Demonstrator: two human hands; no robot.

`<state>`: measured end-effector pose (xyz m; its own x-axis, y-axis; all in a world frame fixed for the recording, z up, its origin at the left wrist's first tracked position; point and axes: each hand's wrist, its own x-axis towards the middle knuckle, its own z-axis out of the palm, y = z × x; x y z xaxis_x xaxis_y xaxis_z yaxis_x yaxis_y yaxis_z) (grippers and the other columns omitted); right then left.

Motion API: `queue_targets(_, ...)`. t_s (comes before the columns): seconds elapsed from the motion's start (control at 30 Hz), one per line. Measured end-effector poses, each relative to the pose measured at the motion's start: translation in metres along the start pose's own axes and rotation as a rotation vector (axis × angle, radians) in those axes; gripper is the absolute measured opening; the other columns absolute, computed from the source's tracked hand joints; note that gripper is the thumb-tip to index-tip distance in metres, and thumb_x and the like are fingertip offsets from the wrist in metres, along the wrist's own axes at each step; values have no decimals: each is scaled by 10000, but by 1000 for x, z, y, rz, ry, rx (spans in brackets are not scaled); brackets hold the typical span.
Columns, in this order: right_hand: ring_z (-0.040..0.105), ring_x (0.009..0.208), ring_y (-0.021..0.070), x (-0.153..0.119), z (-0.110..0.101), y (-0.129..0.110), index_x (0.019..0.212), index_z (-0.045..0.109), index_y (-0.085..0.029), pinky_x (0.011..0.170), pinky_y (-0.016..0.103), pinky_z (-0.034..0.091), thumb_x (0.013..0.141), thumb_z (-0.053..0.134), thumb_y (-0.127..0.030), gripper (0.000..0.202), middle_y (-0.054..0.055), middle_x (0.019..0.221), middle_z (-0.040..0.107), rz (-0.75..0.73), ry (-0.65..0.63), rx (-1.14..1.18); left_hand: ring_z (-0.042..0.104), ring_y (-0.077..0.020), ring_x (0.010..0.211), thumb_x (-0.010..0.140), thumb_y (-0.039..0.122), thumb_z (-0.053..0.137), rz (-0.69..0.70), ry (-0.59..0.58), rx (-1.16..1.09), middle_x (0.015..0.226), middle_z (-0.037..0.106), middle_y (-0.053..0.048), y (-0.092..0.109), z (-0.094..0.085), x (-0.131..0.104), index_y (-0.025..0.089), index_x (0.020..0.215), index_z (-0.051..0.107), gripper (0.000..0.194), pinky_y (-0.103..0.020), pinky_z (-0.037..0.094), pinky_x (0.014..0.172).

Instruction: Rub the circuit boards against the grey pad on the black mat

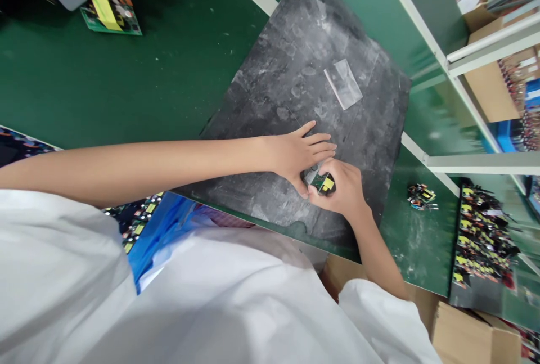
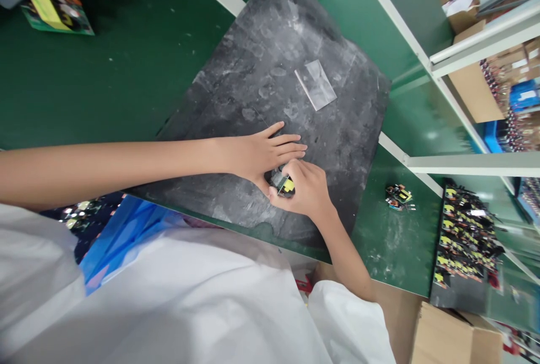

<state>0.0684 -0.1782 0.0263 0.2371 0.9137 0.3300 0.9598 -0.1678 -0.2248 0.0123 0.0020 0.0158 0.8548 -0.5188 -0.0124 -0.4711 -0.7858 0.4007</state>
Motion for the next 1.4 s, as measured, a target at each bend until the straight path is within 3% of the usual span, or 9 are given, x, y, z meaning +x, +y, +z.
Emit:
queue_targets(0.23,536,530,149,1,-1,-3,761,427,-239,517,270,406,686,591,-350,212,-34,609,539,-10,0,23,143,-306,1437,713,601,596,1,35,-40,1522,265,-101,1,0,-1,114,1452,290,936,-513,10,1160)
queue_targets(0.47,539,569,155,-2,-3,-9,791,437,-240,540,272,415,669,595,-306,210,-23,648,551,-41,-24,23,96,-312,1444,706,626,588,4,-9,2,1543,199,-87,2,0,-1,128,1463,266,961,-534,-15,1149)
queue_targets(0.63,567,567,166,-3,0,-3,784,428,-243,529,279,424,700,581,-356,208,-26,622,549,28,49,-4,96,-306,1444,703,662,572,0,-4,12,1540,194,-112,1,2,0,83,1461,253,1006,-538,-14,1147)
queue_targets(0.83,577,571,167,-3,-1,-6,787,426,-242,535,280,434,690,595,-336,216,-26,631,559,-2,10,21,117,-311,1440,699,629,583,9,28,-5,1535,221,-112,0,4,1,119,1450,293,953,-542,-10,1143)
queue_targets(1.03,577,571,169,-2,1,-2,776,421,-244,535,280,430,694,587,-349,213,-29,617,555,65,63,-41,107,-315,1441,697,652,574,3,1,-9,1541,206,-109,0,2,1,111,1461,260,987,-535,-8,1147)
queue_targets(1.2,566,558,161,-3,0,-6,780,425,-239,521,274,420,713,584,-360,211,-25,626,560,27,34,-29,136,-332,1433,716,620,579,21,54,-4,1529,242,-117,0,4,0,109,1448,300,935,-550,9,1143)
queue_targets(1.4,564,558,158,-2,1,-3,773,422,-239,529,268,416,710,579,-354,205,-35,604,542,67,94,-86,111,-302,1442,706,676,569,5,-2,26,1538,210,-107,1,2,0,91,1465,241,1013,-546,10,1148)
